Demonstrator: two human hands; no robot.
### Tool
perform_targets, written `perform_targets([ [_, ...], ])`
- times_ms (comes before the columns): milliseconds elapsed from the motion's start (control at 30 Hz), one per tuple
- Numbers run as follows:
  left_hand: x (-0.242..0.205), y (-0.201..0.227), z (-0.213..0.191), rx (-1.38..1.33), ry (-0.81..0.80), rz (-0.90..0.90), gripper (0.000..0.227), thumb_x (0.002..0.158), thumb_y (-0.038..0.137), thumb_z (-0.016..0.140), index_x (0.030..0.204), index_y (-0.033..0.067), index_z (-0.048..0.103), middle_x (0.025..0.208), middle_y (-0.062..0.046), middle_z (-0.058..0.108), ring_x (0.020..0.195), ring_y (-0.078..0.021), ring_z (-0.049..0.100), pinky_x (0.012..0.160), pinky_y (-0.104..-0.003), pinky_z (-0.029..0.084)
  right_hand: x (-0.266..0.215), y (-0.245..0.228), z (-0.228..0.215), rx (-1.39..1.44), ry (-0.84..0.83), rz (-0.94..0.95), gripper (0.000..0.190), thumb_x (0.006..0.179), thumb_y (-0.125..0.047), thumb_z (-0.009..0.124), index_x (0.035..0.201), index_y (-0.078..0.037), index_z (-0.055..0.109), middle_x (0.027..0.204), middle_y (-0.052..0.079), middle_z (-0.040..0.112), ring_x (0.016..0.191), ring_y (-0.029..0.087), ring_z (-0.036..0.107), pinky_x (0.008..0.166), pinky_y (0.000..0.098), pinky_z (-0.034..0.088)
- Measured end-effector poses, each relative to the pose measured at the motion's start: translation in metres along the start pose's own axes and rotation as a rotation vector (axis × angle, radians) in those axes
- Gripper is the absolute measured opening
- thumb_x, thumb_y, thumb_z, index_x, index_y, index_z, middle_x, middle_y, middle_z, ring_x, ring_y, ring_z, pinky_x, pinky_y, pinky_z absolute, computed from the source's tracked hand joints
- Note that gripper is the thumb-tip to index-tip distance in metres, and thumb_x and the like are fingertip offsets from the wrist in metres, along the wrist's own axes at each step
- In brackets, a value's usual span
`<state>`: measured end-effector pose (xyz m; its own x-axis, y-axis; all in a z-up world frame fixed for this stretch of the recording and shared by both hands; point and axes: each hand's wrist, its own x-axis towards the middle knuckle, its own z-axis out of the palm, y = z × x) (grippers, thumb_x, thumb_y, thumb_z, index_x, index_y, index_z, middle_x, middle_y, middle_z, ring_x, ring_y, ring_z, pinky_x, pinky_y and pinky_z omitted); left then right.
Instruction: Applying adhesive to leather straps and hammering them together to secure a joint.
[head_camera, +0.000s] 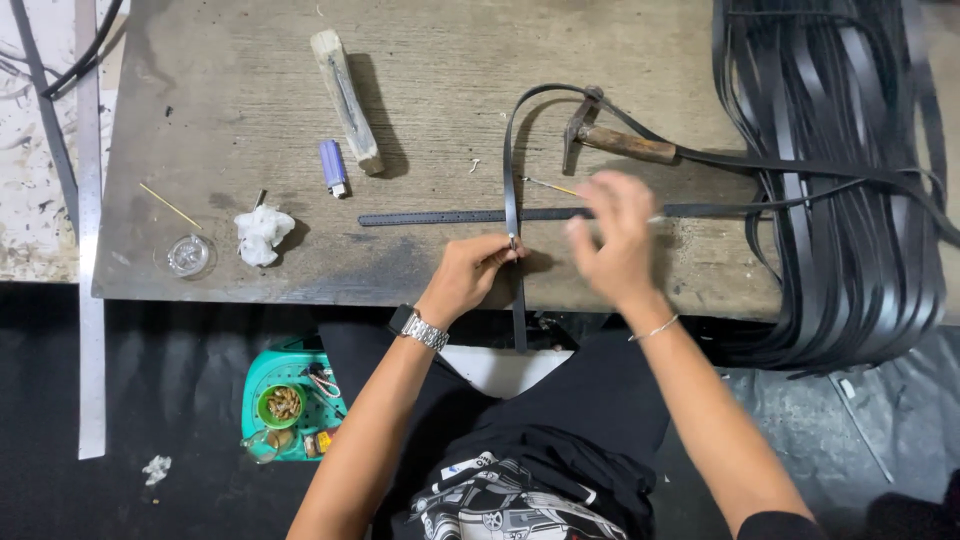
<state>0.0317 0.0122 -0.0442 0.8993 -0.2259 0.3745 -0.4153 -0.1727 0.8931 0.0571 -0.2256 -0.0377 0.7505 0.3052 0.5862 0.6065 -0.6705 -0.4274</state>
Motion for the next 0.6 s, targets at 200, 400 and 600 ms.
perform_targets([
  [200,-0.002,0.001,0.001,0.005,-0.033,0.002,0.011,0.097,0.003,0.068,0.104,0.0062,0.076,0.087,-0.015,0.078,0.089,-0.0357,0.076,0.081,-0.043,0.061,0.024,0.076,-0.027,-0.511,-0.128,0.221,0.044,0.102,-0.023,0.072,0.139,-0.001,0.063,0.132,0.015,0.053,0.130,0.033,0.045,0.105,0.0541,0.027],
  [400,-0.005,0.001,0.003,0.041,-0.040,0.003,0.012,0.096,0.001,0.068,0.105,0.0054,0.076,0.090,-0.016,0.078,0.092,-0.0360,0.075,0.082,-0.045,0.062,0.017,0.114,-0.016,-0.690,-0.224,0.074,0.040,0.099,-0.040,0.073,0.126,-0.011,0.065,0.109,0.004,0.053,0.106,0.024,0.053,0.098,0.0498,0.036],
  [600,-0.008,-0.004,0.002,0.117,-0.096,0.027,0.012,0.098,0.004,0.068,0.106,0.0095,0.075,0.095,-0.012,0.078,0.096,-0.0321,0.075,0.084,-0.042,0.062,0.027,0.078,-0.028,-0.485,-0.244,0.287,0.034,0.107,-0.038,0.063,0.115,-0.004,0.066,0.101,0.013,0.056,0.092,0.038,0.065,0.082,0.0518,0.047],
])
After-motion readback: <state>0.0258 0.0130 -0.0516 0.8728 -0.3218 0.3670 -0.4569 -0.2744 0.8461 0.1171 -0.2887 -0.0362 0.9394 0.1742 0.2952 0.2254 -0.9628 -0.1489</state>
